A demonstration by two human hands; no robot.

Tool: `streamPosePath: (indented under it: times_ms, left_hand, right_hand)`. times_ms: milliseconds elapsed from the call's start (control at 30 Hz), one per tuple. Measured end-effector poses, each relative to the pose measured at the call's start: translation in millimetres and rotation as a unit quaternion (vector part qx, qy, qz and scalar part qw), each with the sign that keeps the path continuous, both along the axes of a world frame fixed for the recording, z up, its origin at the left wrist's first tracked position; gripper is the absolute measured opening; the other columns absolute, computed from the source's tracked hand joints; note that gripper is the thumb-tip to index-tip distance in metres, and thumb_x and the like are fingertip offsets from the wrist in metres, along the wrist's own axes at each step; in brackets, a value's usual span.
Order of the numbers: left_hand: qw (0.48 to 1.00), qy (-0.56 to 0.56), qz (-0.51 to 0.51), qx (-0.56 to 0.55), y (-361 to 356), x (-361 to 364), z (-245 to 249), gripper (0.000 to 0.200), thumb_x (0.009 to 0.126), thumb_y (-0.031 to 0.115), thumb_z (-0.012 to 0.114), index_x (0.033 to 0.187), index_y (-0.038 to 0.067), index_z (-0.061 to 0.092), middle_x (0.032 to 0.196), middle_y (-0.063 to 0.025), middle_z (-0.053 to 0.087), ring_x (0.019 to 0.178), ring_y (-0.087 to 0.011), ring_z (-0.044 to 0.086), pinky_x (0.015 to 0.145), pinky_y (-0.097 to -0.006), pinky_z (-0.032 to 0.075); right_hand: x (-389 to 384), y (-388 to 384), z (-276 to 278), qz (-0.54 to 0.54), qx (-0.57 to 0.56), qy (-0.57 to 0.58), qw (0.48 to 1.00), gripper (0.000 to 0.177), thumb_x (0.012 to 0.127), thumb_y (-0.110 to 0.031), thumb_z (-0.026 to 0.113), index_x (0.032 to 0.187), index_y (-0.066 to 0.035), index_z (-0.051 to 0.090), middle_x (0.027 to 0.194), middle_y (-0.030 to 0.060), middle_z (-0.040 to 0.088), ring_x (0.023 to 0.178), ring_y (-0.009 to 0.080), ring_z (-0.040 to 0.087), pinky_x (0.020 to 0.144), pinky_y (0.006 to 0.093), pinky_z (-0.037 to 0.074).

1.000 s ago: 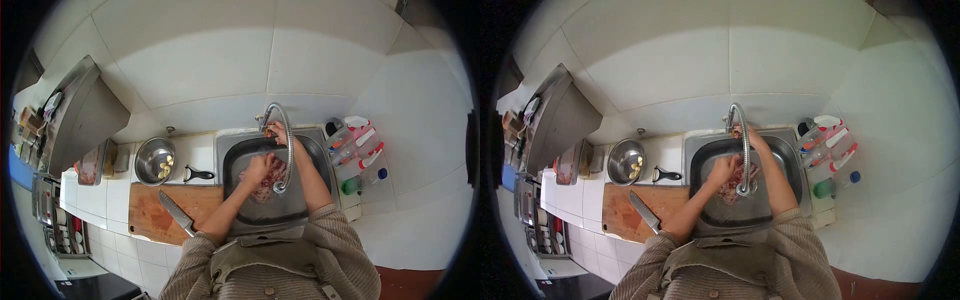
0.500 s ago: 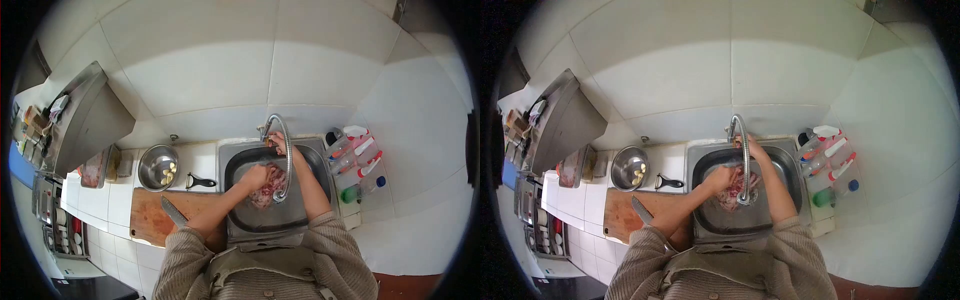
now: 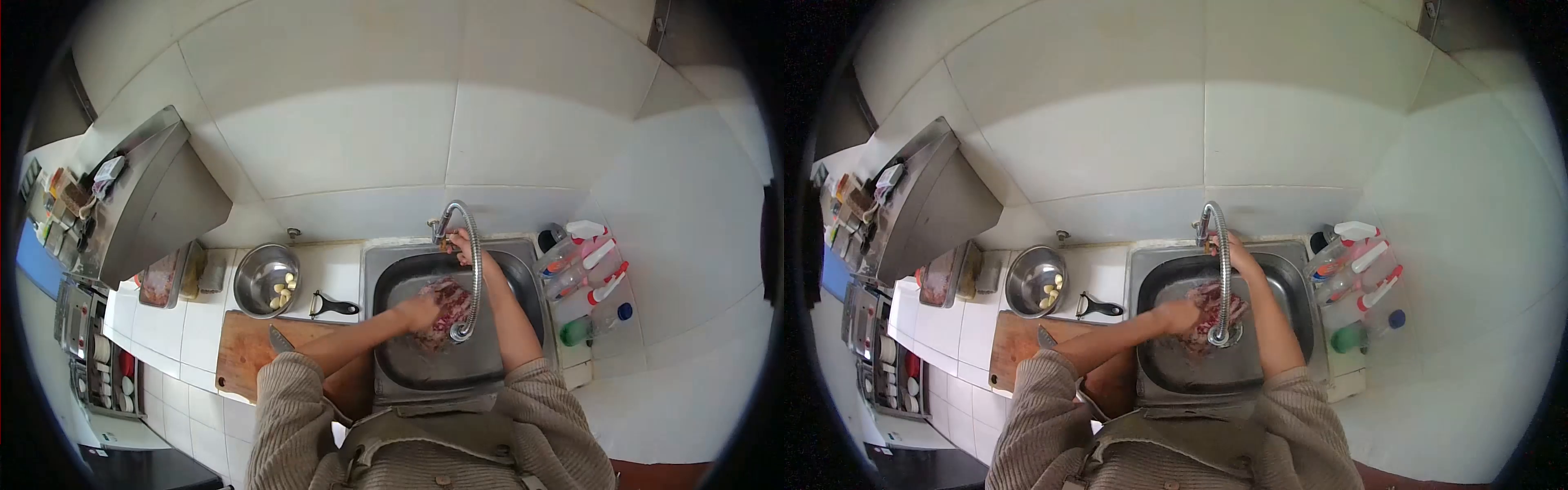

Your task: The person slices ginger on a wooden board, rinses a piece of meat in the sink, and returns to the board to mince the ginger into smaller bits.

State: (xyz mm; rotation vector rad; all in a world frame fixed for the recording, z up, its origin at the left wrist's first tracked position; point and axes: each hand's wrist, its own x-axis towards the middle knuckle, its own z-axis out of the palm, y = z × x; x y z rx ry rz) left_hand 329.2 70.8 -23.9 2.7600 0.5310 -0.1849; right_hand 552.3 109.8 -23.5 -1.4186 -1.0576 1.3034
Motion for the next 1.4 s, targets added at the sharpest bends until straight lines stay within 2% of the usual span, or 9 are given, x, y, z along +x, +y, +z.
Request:
streamPosePath:
  times_ms: [333,467,600,667,833,867,900,967,1400]
  left_hand:
    - [0.912,-0.332,0.216,-0.110,16,18,65,0.030,0.097,0.023,0.047,0.090,0.002,0.068,0.074,-0.0291,0.061,0.075,-0.0446,0.062,0.069,-0.0510,0.050]
    - [0.972,-0.107,0.084,0.190,6,32,-135,0.028,0.093,0.020,0.050,0.108,0.004,0.068,0.097,-0.0218,0.069,0.091,-0.0393,0.068,0.080,-0.0534,0.052]
    - [0.965,-0.207,0.153,-0.044,0,17,41,0.024,0.093,0.021,0.053,0.093,0.002,0.066,0.085,-0.0152,0.069,0.078,-0.0296,0.068,0.065,-0.0465,0.054]
    - [0.737,-0.315,0.222,-0.555,10,5,72,0.027,0.096,0.028,0.053,0.091,0.003,0.063,0.076,-0.0078,0.063,0.070,-0.0246,0.063,0.059,-0.0383,0.051]
    - [0.686,-0.396,0.147,-0.593,24,-14,-42,0.028,0.092,0.035,0.060,0.094,0.008,0.066,0.082,-0.0080,0.066,0.076,-0.0191,0.064,0.064,-0.0326,0.050]
    - [0.925,-0.191,0.180,-0.274,0,-12,-52,0.030,0.088,0.034,0.063,0.100,0.006,0.067,0.088,-0.0113,0.068,0.079,-0.0227,0.067,0.064,-0.0357,0.051]
    - [0.977,0.059,0.179,0.098,-18,-9,-54,0.035,0.084,0.032,0.065,0.105,0.004,0.067,0.095,-0.0146,0.070,0.083,-0.0262,0.070,0.065,-0.0387,0.053]
    - [0.956,0.011,0.199,-0.214,-35,-1,-12,0.047,0.080,0.030,0.066,0.115,0.000,0.067,0.107,-0.0234,0.068,0.098,-0.0347,0.068,0.082,-0.0445,0.053]
    - [0.896,-0.345,0.255,-0.120,-81,-212,69,0.046,0.080,-0.002,0.060,0.124,0.000,0.048,0.119,-0.0232,0.047,0.109,-0.0383,0.053,0.095,-0.0431,0.046]
  right_hand:
    - [6,14,-32,-0.040,0.092,-0.123,0.987,0.043,0.097,-0.044,0.057,0.100,-0.002,0.064,0.075,0.0044,0.064,0.067,0.0143,0.061,0.063,0.0299,0.049]
    - [3,-3,-18,-0.048,0.020,-0.093,0.994,0.050,0.098,-0.048,0.053,0.110,0.001,0.060,0.092,0.0103,0.066,0.069,0.0163,0.062,0.069,0.0313,0.052]
    - [27,-40,-34,-0.142,0.149,-0.159,0.966,0.030,0.101,-0.027,0.052,0.118,-0.003,0.059,0.103,0.0073,0.063,0.073,0.0121,0.061,0.058,0.0246,0.051]
    - [30,-77,-27,-0.160,0.110,-0.116,0.974,0.027,0.101,-0.022,0.052,0.120,-0.006,0.060,0.105,0.0059,0.063,0.080,0.0126,0.061,0.060,0.0246,0.051]
    - [28,-166,-59,-0.172,0.039,-0.157,0.972,0.024,0.100,-0.023,0.054,0.110,-0.004,0.064,0.102,0.0054,0.065,0.083,0.0145,0.062,0.064,0.0285,0.051]
    - [19,-185,-50,-0.182,0.029,-0.216,0.959,0.024,0.099,-0.022,0.054,0.108,-0.003,0.065,0.100,0.0089,0.066,0.084,0.0177,0.063,0.065,0.0317,0.052]
    - [8,-200,-44,-0.194,0.020,-0.273,0.942,0.023,0.099,-0.021,0.054,0.106,-0.002,0.065,0.098,0.0124,0.067,0.085,0.0209,0.064,0.066,0.0350,0.052]
    - [5,-231,-59,-0.207,0.078,-0.416,0.882,0.021,0.097,-0.019,0.054,0.104,-0.001,0.065,0.095,0.0178,0.067,0.082,0.0300,0.066,0.069,0.0402,0.051]
    - [-304,-259,21,0.118,0.202,-0.348,0.908,0.030,0.087,-0.025,0.069,0.105,-0.004,0.058,0.096,0.0199,0.064,0.084,0.0397,0.064,0.074,0.0462,0.053]
